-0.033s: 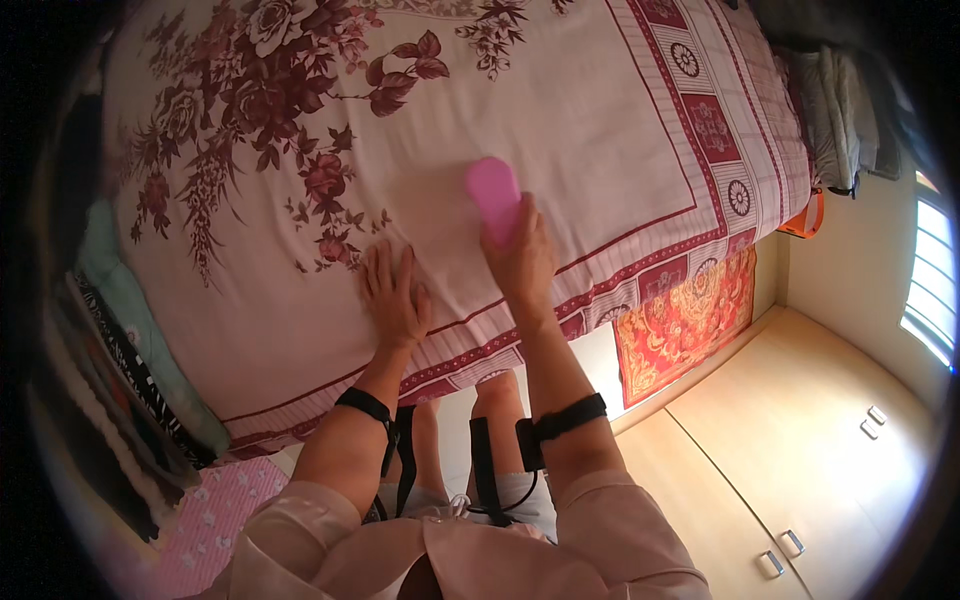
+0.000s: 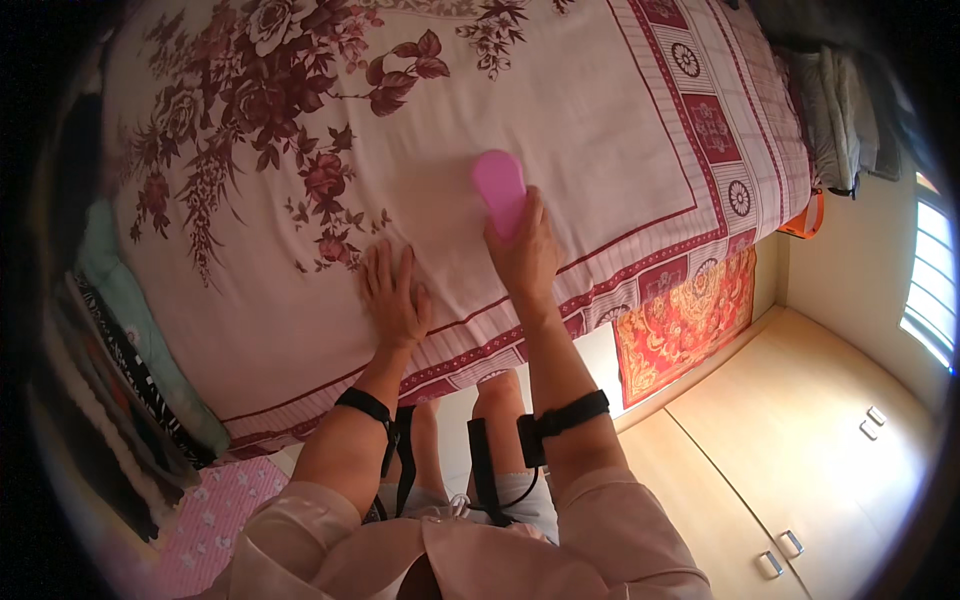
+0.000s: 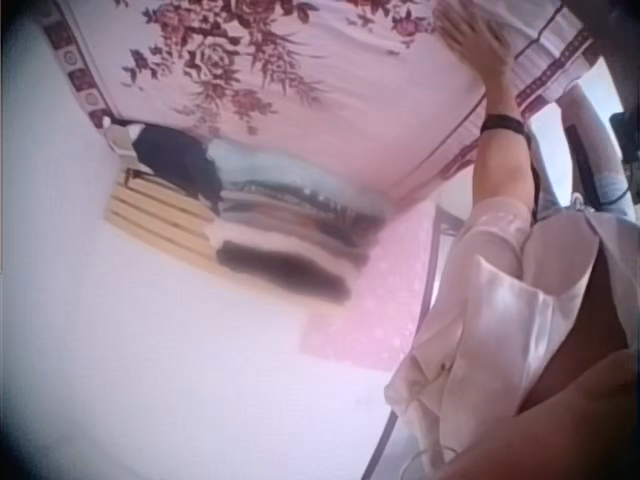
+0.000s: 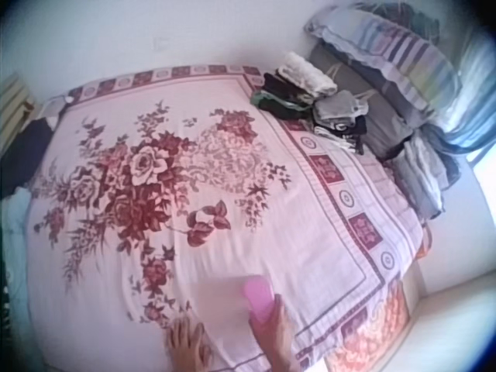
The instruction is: The person uses a lint roller to remove lint from a floral bedspread and then from a black garment taken from a stack of clothes.
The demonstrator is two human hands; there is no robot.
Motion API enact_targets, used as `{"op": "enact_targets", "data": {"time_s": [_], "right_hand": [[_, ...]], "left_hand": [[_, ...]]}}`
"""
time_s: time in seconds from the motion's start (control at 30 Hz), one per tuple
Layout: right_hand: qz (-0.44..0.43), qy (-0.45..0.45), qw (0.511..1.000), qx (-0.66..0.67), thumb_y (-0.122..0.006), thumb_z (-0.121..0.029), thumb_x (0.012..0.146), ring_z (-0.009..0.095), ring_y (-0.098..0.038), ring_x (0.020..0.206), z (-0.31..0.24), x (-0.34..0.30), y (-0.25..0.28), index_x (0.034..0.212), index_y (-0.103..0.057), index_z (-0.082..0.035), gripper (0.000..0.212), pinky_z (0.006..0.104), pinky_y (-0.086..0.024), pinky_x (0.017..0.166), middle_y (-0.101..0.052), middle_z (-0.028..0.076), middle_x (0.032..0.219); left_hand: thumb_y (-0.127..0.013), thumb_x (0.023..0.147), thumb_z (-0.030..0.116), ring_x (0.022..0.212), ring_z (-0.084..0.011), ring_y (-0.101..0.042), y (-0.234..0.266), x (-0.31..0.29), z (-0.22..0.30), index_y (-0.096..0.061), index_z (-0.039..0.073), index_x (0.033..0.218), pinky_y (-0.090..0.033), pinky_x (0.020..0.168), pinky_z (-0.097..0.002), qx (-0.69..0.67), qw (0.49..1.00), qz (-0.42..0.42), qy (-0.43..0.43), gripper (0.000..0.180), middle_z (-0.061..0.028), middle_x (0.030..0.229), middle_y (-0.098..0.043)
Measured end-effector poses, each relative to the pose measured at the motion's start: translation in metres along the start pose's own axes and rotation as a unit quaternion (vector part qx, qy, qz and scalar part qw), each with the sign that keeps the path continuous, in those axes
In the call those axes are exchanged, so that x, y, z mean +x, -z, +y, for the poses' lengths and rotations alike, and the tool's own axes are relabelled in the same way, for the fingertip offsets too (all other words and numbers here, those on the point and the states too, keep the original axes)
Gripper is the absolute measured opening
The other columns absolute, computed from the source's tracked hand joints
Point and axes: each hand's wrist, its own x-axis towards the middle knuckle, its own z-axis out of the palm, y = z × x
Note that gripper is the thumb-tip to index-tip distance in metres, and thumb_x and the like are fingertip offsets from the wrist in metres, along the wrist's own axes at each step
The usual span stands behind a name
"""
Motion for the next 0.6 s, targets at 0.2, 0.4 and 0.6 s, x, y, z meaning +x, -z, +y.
{"op": "enact_targets", "data": {"time_s": [0.2,0.4,0.6], "right_hand": [[0.015,0.024,0.998,0.052,-0.070,-0.030,0.076,0.041,-0.062,0.088,-0.023,0.068,-0.007,0.124,-0.042,-0.009,0.060,0.0489,-0.051,0.071,-0.062,0.021,0.103],[-0.033,0.111,0.992,0.042,-0.071,-0.032,0.075,0.040,-0.063,0.085,-0.041,0.094,-0.035,0.120,-0.045,-0.010,0.057,0.0482,-0.051,0.068,-0.063,0.018,0.096],[0.045,0.035,0.997,0.058,-0.071,-0.033,0.075,0.038,-0.064,0.078,-0.016,0.102,-0.031,0.126,-0.046,-0.010,0.062,0.0469,-0.052,0.064,-0.064,0.016,0.094]], "left_hand": [[-0.046,0.083,0.030,0.137,-0.0412,-0.028,0.002,0.001,0.002,-0.046,0.009,0.138,-0.020,0.110,-0.0568,0.031,0.999,-0.033,0.025,0.059,-0.0211,0.147,-0.033],[-0.047,0.081,0.030,0.137,-0.0408,-0.028,-0.001,-0.001,0.001,-0.046,0.010,0.138,-0.018,0.111,-0.0562,0.016,1.000,0.003,0.011,0.061,-0.0202,0.148,-0.033],[-0.047,0.081,0.030,0.137,-0.0410,-0.027,-0.005,-0.004,0.000,-0.047,0.010,0.138,-0.016,0.112,-0.0553,0.006,0.999,-0.012,0.029,0.061,-0.0196,0.148,-0.033]]}}
